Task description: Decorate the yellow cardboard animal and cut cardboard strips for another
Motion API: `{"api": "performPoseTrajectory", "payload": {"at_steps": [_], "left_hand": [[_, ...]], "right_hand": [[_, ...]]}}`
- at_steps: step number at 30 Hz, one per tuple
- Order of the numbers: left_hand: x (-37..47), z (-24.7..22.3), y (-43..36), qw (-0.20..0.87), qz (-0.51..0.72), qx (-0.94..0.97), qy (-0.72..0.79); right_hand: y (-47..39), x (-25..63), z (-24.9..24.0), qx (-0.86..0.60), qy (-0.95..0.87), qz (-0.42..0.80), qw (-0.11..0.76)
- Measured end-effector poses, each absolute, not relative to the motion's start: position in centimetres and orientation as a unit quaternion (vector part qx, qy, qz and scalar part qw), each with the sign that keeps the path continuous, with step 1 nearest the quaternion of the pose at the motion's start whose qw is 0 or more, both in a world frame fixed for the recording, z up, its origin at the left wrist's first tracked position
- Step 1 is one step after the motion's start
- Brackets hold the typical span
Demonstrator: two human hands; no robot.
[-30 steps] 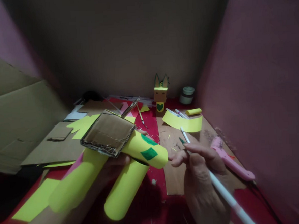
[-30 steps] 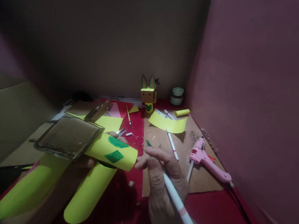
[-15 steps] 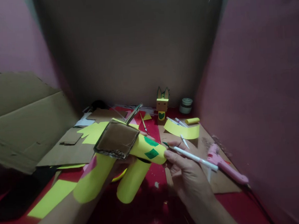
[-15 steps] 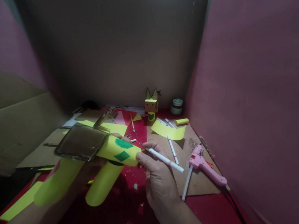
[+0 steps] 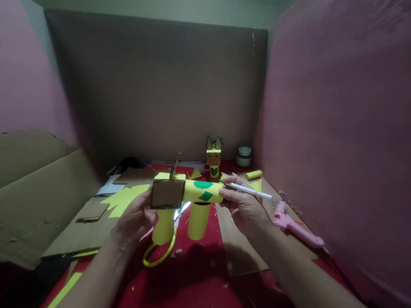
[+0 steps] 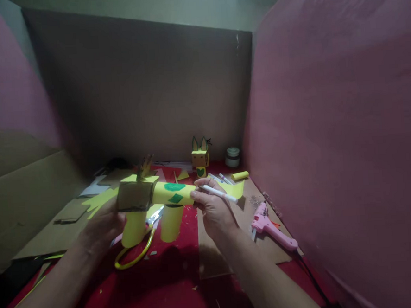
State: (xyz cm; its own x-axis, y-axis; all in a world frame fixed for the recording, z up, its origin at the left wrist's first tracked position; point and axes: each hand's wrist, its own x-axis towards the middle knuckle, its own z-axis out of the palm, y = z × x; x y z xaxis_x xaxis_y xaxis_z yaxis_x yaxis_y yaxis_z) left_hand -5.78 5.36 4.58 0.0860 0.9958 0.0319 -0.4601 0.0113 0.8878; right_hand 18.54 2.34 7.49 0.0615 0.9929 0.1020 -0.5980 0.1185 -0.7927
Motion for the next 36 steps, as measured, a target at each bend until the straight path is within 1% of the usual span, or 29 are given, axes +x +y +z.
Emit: {"api": "performPoseTrajectory", "payload": {"at_steps": [6,12,17,22,24,30,33,36], "left_hand": [[-5.1,4.5,5.2,0.635,0.56,0.415,0.333],[-4.4,3.6,5.1,0.627,0.557,0.458,0.294],[-4.5,4.5,4.0,0.606,0.546,0.516,0.263],[-4.4,5.5,3.3,0.521,0.553,0.549,0.347],[-4.5,5.4,3.4,0.493,0.549,0.573,0.357],[-4.4,5.3,3.7,0.471,0.481,0.614,0.411],[-3.9,5.4,3.5,0.454,0.492,0.615,0.417],[-3.5,5.4,3.5,0.458,0.505,0.599,0.42]], "right_hand": [[4.6,19.3,6.8,-0.293,-0.395,0.571,0.657],[4.8,19.9,5.8,-0.288,-0.412,0.547,0.67],[4.4,20.3,5.1,-0.283,-0.429,0.528,0.676],[4.5,20.6,4.9,-0.295,-0.414,0.524,0.684],[4.6,20.6,4.8,-0.299,-0.411,0.519,0.687],[4.9,20.6,4.4,-0.299,-0.415,0.506,0.695],[4.6,20.6,4.5,-0.299,-0.419,0.503,0.694],[4.3,20.7,4.8,-0.302,-0.42,0.499,0.695]]}}
